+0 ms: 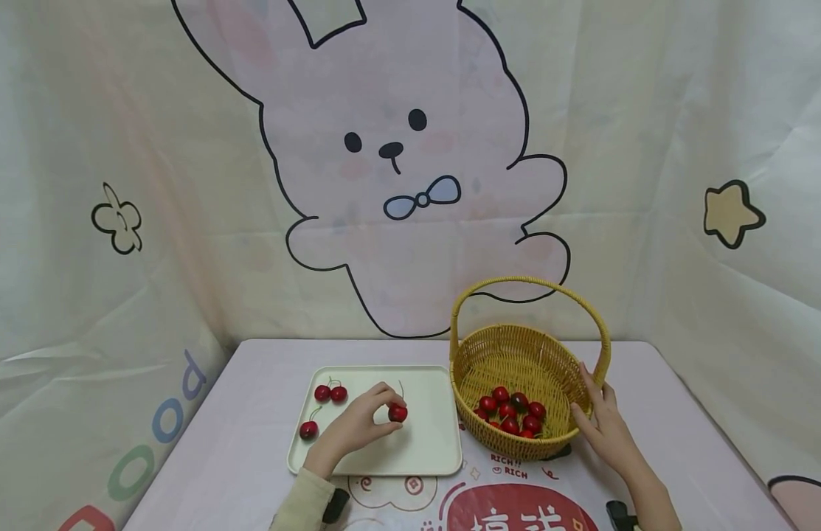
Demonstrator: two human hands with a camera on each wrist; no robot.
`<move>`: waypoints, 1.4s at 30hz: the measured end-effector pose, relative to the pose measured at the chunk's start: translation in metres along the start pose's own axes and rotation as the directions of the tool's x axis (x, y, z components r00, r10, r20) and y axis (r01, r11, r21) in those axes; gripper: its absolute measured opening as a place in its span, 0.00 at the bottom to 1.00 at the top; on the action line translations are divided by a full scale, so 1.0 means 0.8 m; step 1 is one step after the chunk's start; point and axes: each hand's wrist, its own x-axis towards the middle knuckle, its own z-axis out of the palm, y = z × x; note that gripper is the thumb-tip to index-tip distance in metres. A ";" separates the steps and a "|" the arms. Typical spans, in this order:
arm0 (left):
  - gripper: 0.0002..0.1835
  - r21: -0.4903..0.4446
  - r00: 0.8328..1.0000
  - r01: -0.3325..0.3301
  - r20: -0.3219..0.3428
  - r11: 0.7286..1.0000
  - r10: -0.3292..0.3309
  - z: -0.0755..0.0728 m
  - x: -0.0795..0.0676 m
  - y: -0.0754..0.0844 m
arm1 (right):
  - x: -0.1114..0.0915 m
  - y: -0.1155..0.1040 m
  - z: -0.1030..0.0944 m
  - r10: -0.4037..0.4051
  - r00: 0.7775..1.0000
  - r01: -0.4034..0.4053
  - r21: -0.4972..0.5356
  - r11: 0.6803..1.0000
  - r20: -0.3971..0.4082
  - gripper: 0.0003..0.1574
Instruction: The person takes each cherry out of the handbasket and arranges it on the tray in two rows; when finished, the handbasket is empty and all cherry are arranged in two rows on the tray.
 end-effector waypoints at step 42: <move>0.14 0.130 0.951 0.306 -0.077 0.943 -0.299 -0.064 -0.087 -0.057 | 0.002 0.004 0.001 -0.006 1.000 0.006 0.006 1.000 0.007 0.47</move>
